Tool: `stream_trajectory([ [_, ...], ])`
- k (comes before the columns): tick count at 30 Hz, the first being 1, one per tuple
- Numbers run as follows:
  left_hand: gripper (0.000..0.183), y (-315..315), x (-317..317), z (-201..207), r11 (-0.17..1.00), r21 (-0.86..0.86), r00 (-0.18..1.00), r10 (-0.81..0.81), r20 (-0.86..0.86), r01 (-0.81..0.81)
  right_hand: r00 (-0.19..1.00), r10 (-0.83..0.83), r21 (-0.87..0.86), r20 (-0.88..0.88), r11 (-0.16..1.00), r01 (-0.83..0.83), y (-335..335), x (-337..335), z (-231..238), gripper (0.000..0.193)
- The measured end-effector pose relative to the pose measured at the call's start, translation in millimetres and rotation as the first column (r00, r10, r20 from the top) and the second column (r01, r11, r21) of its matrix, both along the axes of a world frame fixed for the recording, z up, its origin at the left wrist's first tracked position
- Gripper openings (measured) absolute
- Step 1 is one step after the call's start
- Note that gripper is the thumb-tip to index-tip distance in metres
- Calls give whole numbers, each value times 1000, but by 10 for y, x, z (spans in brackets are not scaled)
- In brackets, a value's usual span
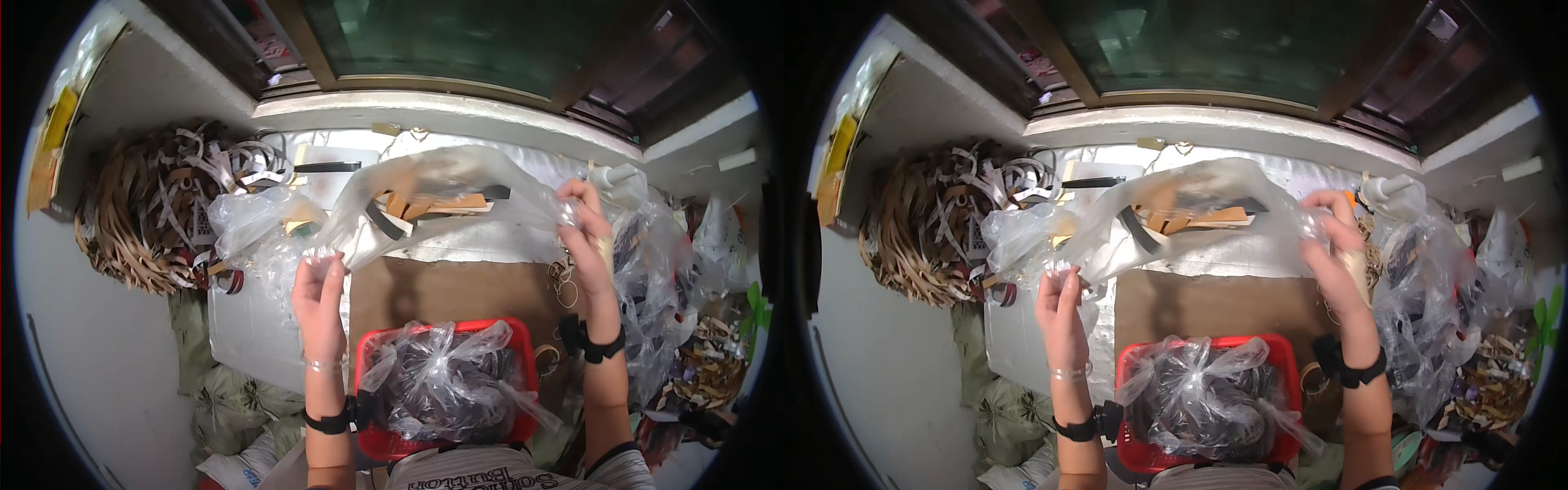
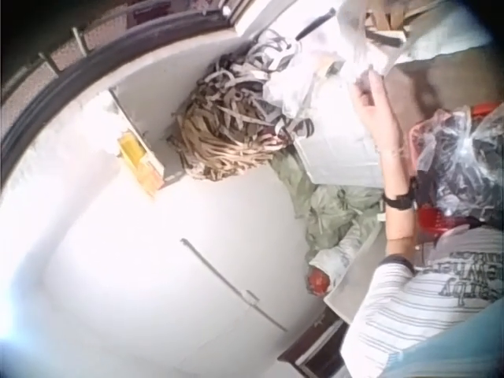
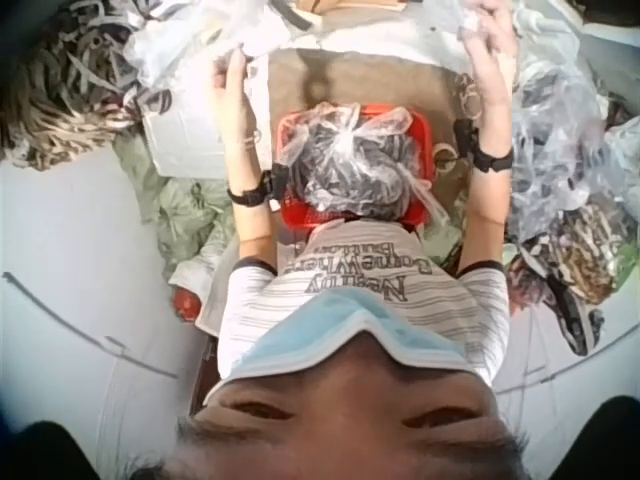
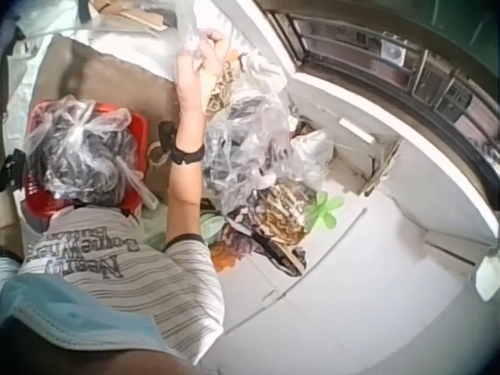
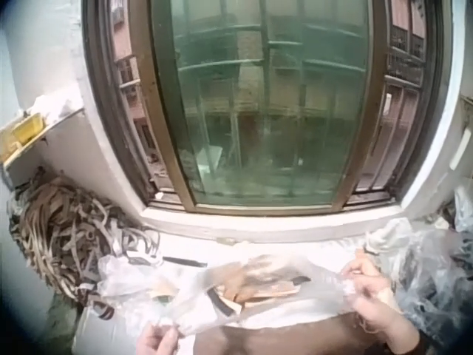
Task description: Organizing, sorting, and labeling shoe belt components on a workshop table.
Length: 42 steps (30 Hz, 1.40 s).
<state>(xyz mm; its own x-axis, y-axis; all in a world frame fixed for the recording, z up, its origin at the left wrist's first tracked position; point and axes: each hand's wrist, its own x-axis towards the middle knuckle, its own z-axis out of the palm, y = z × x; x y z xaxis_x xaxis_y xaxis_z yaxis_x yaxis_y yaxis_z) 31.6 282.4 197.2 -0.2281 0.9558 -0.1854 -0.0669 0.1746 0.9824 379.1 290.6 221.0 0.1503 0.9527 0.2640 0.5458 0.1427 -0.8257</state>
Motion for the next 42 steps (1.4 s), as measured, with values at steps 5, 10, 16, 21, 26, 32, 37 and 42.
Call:
stream_trajectory([
  [5,42,-420,-26,329,998,-33,998,-56,33,57,963,35,-55,-267,997,-51,-451,-137,294,18],
  [10,53,-594,47,426,995,50,988,-76,-136,84,907,219,85,-360,976,-202,-566,-150,219,18],
  [16,48,-744,217,560,959,80,856,-203,-476,272,671,438,22,-599,846,-532,-665,-410,-64,80],
  [21,45,-909,436,666,744,97,580,-424,-696,661,766,592,-403,-251,656,-638,-659,-886,83,85],
  [26,29,-947,572,538,655,171,490,-340,-803,736,601,799,-316,-15,566,-761,-1000,-971,-667,40],
  [32,15,-802,286,295,784,-136,600,-562,-569,606,614,205,-467,-762,481,-742,-1007,-1036,-313,36],
  [37,13,-816,195,249,765,164,698,-448,-558,622,623,247,-429,-742,538,-725,-911,-1005,-455,30],
  [42,36,-605,537,-52,720,-122,652,-676,-344,683,749,632,-136,-199,739,-660,-977,-882,-392,15],
])
